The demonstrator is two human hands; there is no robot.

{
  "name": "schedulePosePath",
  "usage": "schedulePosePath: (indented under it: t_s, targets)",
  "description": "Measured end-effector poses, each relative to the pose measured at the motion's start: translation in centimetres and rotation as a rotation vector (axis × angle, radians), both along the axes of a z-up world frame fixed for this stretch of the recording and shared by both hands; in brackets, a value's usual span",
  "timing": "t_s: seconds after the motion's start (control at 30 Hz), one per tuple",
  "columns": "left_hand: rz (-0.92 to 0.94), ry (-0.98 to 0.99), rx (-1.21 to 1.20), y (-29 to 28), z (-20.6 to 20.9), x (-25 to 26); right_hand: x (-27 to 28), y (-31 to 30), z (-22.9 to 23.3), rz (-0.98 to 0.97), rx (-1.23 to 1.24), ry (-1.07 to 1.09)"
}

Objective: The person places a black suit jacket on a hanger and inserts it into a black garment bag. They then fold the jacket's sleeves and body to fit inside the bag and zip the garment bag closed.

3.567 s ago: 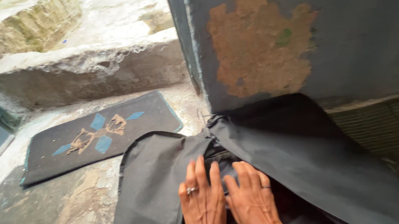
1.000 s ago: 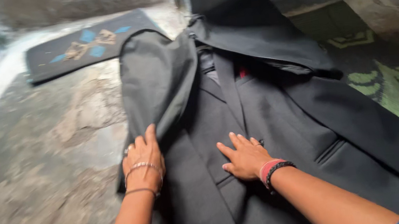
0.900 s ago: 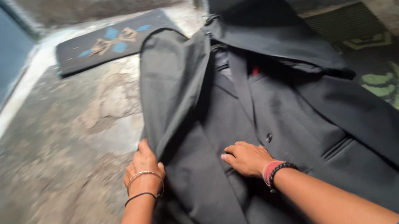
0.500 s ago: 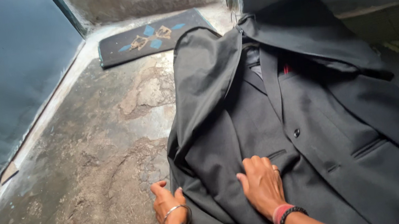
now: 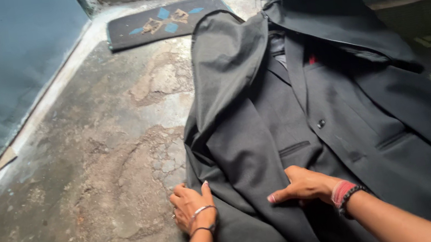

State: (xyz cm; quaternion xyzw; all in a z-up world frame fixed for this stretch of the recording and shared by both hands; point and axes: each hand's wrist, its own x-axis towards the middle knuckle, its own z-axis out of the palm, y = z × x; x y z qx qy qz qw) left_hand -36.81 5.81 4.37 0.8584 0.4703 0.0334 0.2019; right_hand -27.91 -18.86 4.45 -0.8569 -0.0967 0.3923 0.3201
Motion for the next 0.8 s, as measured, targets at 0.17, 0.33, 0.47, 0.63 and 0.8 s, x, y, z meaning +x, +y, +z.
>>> schedulePosePath:
  t_s: [0.17, 0.33, 0.47, 0.63, 0.8]
  targets:
    - [-0.149, 0.020, -0.311, 3.6, -1.4, 1.0, -1.4, -0.6, 1.3, -0.454, 0.363, 0.374]
    - [-0.319, -0.173, -0.266, 6.1, -4.2, 2.3, 0.5, -2.2, -1.4, -0.762, 0.771, 0.520]
    - [-0.249, 0.113, -0.263, 5.4, -0.8, -0.6, 2.4, -4.6, -5.9, -0.778, 0.300, -0.058]
    - [-0.418, 0.008, 0.192, 1.6, 2.2, -1.6, 4.9, -7.1, -4.1, -0.861, 0.096, -0.446]
    - [-0.980, -0.174, 0.259, -1.3, 0.0, 0.5, 2.3, -4.7, 2.5, -0.446, -0.407, -0.795]
